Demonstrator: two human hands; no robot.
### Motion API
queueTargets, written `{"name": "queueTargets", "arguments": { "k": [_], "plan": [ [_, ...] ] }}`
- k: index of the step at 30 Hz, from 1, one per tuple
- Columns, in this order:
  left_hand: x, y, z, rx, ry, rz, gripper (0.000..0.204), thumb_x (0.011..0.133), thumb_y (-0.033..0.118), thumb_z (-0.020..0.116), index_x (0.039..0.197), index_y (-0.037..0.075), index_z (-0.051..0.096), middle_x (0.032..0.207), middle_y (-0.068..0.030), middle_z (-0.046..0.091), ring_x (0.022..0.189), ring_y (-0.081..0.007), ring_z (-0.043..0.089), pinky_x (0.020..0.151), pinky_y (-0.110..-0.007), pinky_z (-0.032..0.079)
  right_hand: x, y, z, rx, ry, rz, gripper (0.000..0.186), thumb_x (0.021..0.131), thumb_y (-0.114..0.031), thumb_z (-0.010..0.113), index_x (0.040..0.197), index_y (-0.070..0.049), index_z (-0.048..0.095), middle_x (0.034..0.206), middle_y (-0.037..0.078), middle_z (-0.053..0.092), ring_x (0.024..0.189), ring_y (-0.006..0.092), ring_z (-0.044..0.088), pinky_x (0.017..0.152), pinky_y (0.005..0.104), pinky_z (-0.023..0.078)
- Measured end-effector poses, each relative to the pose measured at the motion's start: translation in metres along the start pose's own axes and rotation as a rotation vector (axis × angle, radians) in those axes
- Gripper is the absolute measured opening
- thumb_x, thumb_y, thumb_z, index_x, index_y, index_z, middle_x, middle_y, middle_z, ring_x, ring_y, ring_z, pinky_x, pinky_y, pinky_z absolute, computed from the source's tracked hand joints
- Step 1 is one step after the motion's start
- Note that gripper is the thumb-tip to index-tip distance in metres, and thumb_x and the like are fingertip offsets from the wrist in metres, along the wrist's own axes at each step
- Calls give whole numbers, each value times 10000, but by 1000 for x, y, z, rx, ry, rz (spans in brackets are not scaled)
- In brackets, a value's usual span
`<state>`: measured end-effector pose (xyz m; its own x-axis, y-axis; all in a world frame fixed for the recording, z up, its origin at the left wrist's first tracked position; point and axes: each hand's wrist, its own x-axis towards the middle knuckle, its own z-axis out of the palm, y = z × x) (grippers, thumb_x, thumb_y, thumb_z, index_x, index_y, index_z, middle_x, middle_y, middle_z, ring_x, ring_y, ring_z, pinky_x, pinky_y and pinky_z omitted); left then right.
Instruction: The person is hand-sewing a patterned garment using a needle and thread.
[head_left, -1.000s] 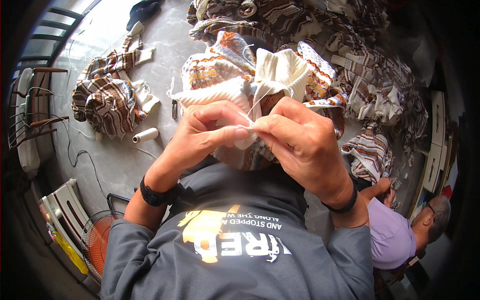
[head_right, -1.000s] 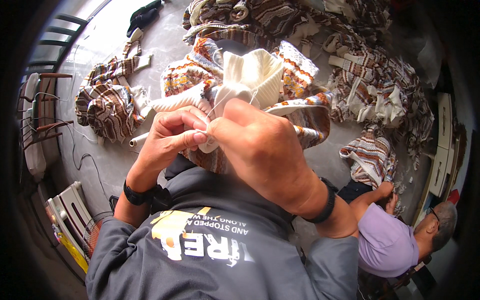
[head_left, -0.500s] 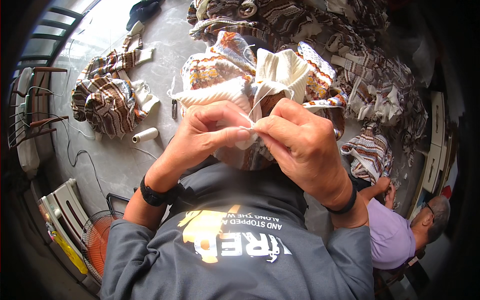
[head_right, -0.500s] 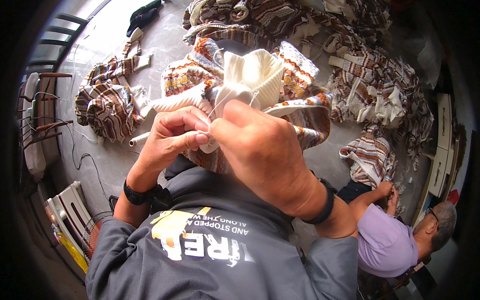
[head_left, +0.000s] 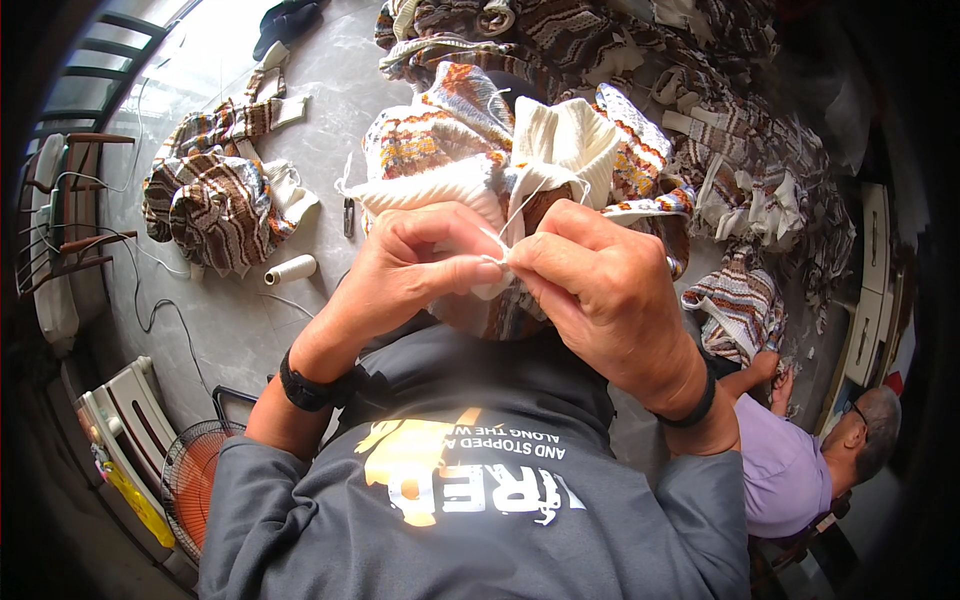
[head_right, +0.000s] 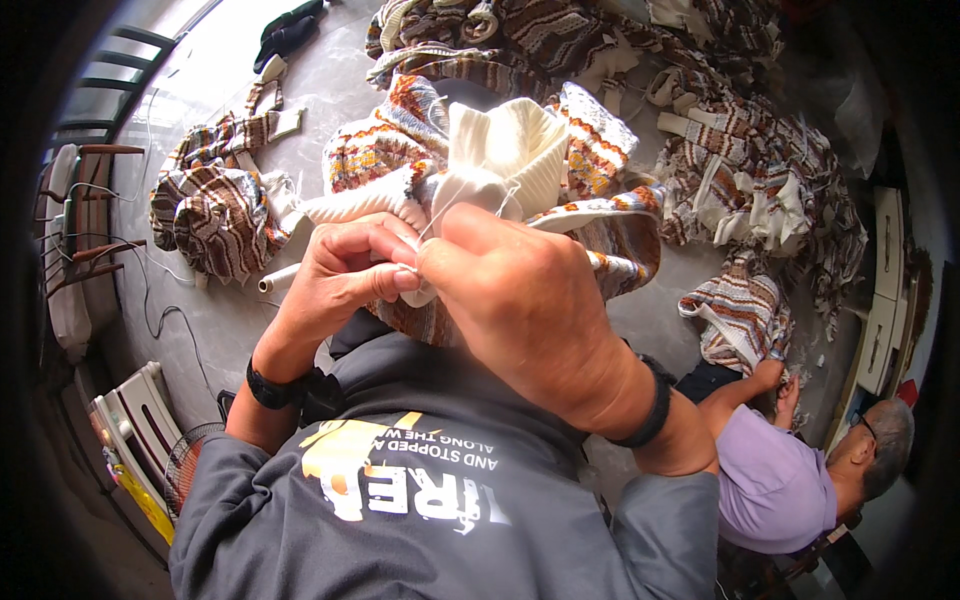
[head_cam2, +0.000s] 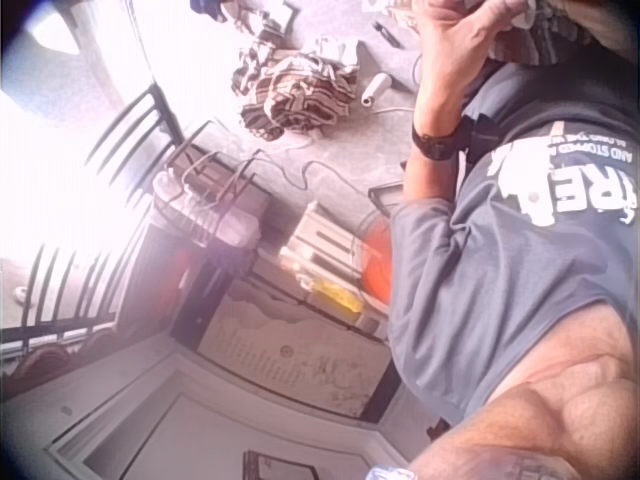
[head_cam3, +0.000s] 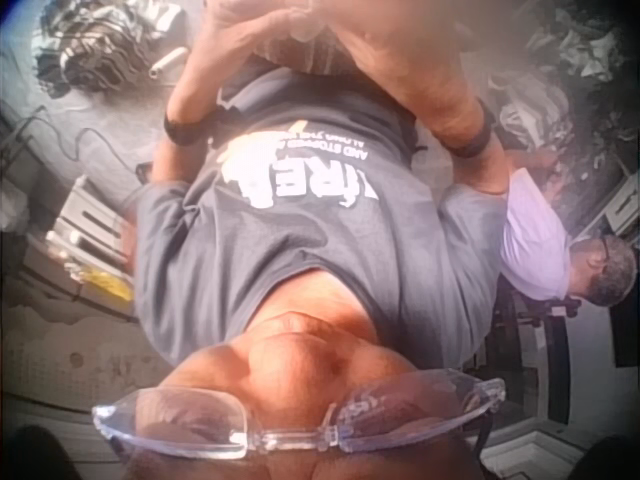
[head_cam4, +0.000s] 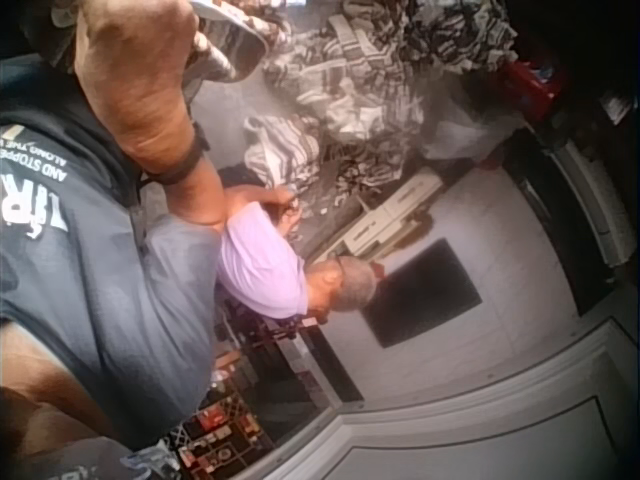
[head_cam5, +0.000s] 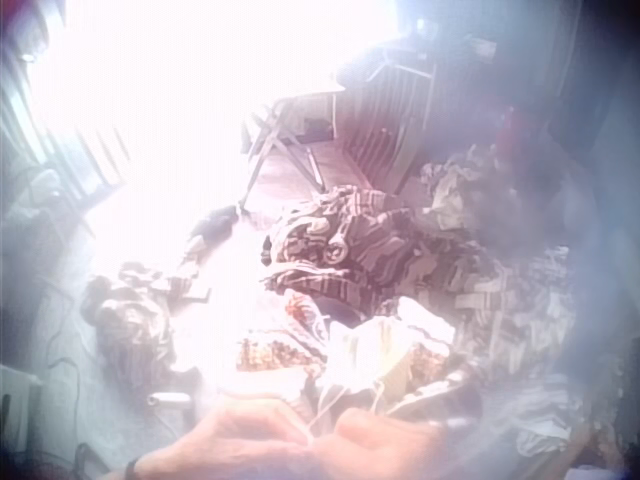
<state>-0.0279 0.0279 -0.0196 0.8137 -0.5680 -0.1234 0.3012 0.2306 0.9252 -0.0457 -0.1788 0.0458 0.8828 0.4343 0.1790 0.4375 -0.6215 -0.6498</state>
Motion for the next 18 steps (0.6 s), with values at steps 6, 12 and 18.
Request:
{"name": "queueTargets", "arguments": {
  "k": [6, 12, 18],
  "plan": [
    [0, -1, -1, 28, -3, 3, 71, 837, 27, 733, 895, 2, 700, 950, -47, 655, 885, -105, 613, 764, -242, 497, 0, 1, 0, -5, -32, 4, 131, 768, 46, 698, 864, -23, 643, 763, 94, 578, 652, 277, 618, 569, 359, 480],
    [-1, 0, 1, -7, 30, -15, 71, 838, 29, 735, 888, -2, 695, 954, -38, 658, 895, -94, 614, 770, -234, 493, -2, -12, 4, -29, -14, -18, 178, 780, 43, 679, 935, -28, 628, 806, 96, 584, 678, 281, 620, 577, 371, 492],
    [0, 0, 6, 96, 70, 26, 90, 807, 11, 755, 874, 6, 696, 957, -38, 669, 893, -95, 620, 777, -232, 494, 1, -1, 16, 54, 108, -102, 133, 812, 26, 665, 928, -20, 617, 824, 111, 580, 671, 261, 610, 553, 348, 483]
  ]
}}
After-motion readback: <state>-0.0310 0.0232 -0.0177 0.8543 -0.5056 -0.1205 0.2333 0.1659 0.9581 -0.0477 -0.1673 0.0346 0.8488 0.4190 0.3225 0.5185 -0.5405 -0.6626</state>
